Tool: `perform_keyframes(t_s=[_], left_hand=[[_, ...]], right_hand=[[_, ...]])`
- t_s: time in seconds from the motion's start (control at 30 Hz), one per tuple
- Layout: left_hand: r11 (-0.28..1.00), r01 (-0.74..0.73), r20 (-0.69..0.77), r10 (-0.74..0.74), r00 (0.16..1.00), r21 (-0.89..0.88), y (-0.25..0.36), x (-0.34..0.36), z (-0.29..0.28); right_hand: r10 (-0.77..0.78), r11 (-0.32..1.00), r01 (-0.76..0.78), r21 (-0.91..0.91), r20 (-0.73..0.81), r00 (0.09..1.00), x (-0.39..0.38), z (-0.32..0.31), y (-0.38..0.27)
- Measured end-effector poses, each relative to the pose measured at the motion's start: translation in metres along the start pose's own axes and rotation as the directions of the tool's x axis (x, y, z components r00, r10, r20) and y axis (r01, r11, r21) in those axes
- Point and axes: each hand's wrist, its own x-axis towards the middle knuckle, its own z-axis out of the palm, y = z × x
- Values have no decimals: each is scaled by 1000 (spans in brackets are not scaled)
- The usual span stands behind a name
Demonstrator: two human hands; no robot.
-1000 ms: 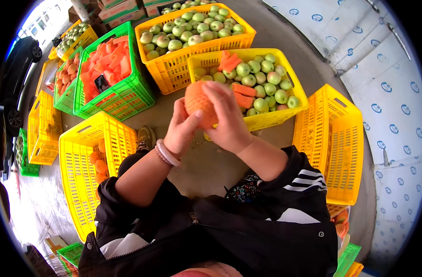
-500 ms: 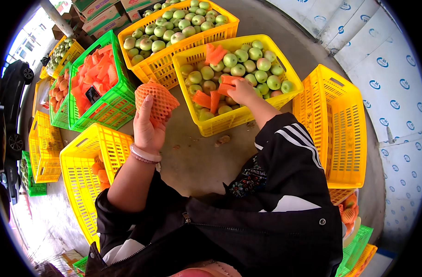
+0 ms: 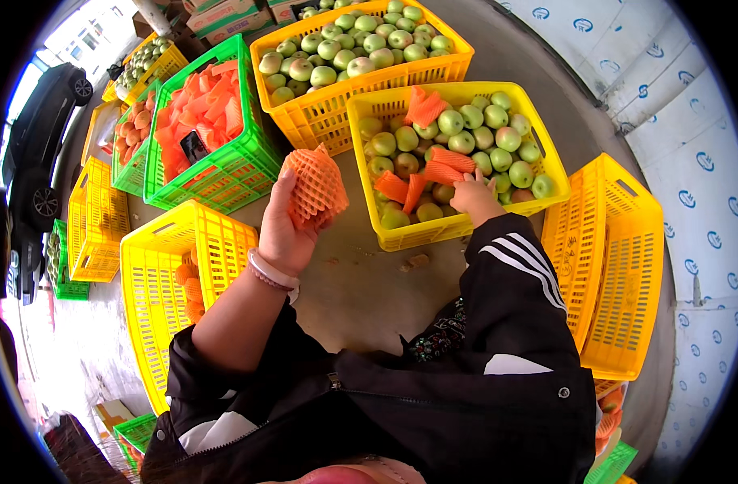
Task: The person repeatedly picks green apples from a yellow crate, wraps each one in an orange foam net, and places the wrapped apple into a separate yellow crate. The task is performed by hand without tools.
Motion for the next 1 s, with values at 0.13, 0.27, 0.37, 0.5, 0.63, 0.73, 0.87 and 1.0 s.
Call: perform_keyframes(t_s=[0.13, 0.27, 0.37, 0.5, 0.63, 0.73, 0.87, 1.0], left_hand=[[984, -176, -31, 176, 984, -28, 23, 17, -24], [935, -348, -234, 324, 917, -68, 75, 22, -83], [875, -484, -420, 442, 793, 7, 106, 21, -176], [766, -110, -700, 627, 341, 633, 87, -40, -317], [539, 539, -761, 505, 408, 647, 7, -124, -413], [334, 761, -830, 267, 490, 557, -25, -149, -388], [345, 715, -788, 150, 597, 607, -93, -167, -499], [-124, 575, -574, 47, 818, 809, -73, -123, -478]], right_hand=[[-61, 998, 59, -18, -228, 972, -1, 4, 2], [-144, 976, 208, 59, -543, 827, -11, 6, -5], [-172, 926, 360, 112, -724, 668, -24, 4, -4], [-148, 768, 580, 273, -805, 575, -36, -9, -8], [-160, 508, 731, 455, -785, 599, -92, -31, -17], [-188, 346, 784, 516, -780, 597, -131, -43, -22], [-322, 20, 816, 577, -769, 552, -170, -50, -56], [-399, -158, 771, 617, -754, 522, -213, -47, -73]])
